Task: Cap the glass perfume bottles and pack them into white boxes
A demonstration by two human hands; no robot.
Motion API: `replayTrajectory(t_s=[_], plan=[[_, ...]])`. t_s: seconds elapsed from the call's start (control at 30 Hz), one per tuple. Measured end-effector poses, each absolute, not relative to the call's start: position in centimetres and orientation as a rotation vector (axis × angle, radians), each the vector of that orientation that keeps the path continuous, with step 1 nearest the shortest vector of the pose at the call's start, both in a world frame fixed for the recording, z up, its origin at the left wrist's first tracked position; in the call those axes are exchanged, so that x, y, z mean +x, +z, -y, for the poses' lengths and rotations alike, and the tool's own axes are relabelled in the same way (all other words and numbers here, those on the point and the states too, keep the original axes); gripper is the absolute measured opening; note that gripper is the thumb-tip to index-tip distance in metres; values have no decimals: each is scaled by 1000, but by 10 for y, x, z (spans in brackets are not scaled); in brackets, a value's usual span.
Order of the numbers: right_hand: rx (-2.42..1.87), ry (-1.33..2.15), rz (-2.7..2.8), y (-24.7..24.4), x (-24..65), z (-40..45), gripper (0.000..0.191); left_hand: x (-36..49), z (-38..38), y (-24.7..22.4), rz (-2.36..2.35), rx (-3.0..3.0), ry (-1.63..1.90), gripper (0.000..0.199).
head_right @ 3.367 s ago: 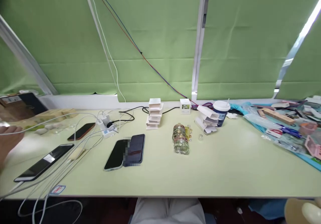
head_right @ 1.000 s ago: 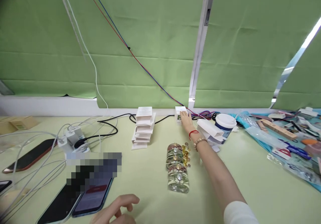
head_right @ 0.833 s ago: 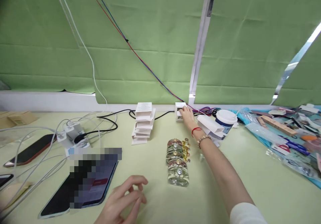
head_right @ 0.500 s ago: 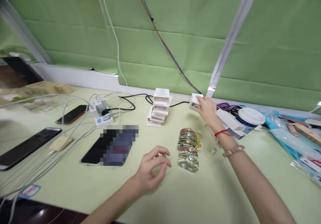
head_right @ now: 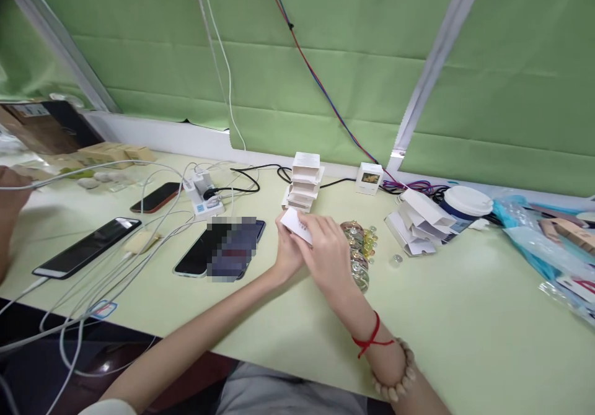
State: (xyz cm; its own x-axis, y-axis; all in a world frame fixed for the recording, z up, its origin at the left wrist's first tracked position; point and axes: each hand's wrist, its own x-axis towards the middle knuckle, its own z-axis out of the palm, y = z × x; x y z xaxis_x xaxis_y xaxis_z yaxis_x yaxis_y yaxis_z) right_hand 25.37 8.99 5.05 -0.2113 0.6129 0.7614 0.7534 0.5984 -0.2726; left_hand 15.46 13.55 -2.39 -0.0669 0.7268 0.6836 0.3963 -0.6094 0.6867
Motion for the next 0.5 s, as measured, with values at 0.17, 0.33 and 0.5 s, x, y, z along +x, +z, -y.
replayTrajectory(t_s=[0.17,0.33,0.5], plan=[[-1185,40,1776,18,246,-92,15,133,-136,-34,-1314,2043,1767,61],[-1144,168,1711,4,241,-95,19,124,-137,-34,-1304,2132,1641,66],[-1084,152,1691,-1,243,-93,29,125,-135,-31,-1395,2222,1596,75]])
